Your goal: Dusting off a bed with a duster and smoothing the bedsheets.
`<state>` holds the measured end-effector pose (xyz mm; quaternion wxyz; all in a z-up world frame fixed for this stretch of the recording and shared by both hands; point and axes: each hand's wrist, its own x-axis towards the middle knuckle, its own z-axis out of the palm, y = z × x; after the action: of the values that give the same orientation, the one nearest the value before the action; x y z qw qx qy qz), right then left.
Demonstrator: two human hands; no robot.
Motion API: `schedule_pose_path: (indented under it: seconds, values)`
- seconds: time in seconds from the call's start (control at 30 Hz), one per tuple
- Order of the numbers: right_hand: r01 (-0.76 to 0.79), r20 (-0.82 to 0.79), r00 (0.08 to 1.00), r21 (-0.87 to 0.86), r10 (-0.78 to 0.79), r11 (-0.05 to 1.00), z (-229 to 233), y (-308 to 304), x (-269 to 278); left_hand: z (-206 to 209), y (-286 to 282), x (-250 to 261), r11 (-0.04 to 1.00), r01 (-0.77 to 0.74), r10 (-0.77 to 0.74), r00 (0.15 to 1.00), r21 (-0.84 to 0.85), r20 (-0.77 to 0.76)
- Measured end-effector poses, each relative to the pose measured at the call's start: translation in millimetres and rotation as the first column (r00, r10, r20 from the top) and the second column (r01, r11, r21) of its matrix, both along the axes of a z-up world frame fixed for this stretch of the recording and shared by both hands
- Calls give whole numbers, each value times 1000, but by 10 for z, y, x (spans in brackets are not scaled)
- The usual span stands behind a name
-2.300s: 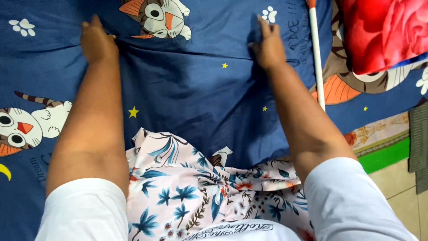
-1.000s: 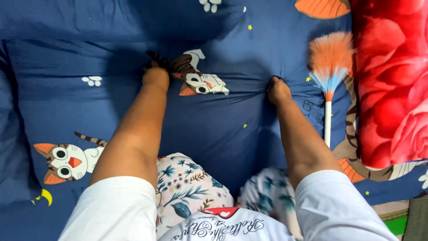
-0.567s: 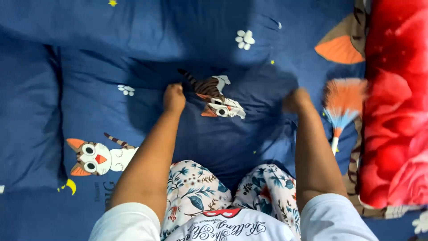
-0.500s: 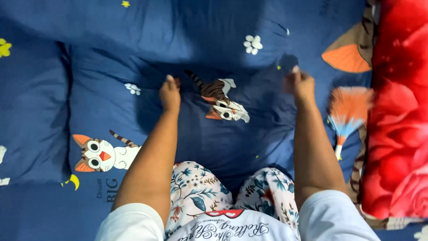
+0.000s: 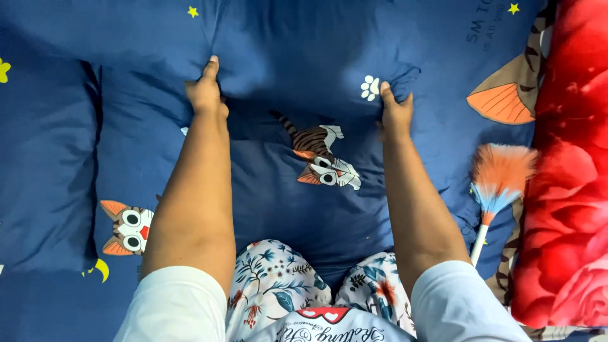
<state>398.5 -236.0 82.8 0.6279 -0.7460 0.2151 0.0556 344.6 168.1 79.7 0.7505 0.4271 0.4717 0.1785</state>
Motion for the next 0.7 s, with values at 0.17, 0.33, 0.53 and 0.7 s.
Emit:
schedule_pose_path:
  seconds: [0.17, 0.33, 0.53, 0.7]
  values:
    - [61, 38, 997, 282, -74, 958, 183, 254, -427, 26, 331, 16, 976, -52, 14, 984, 211, 177]
    - [34, -74, 997, 552, 8, 833, 293, 894, -1717, 811, 1252, -220, 805, 179, -311, 939, 565, 146]
    - [-85, -453, 720, 695, 526, 714, 454, 1792, -3505, 1789, 1964, -622, 511, 613, -618, 750, 602, -238]
    - [-758, 61, -73, 645, 995, -95, 192, 2124, -4032, 1558, 2724, -905, 220, 851, -584, 507, 477, -634]
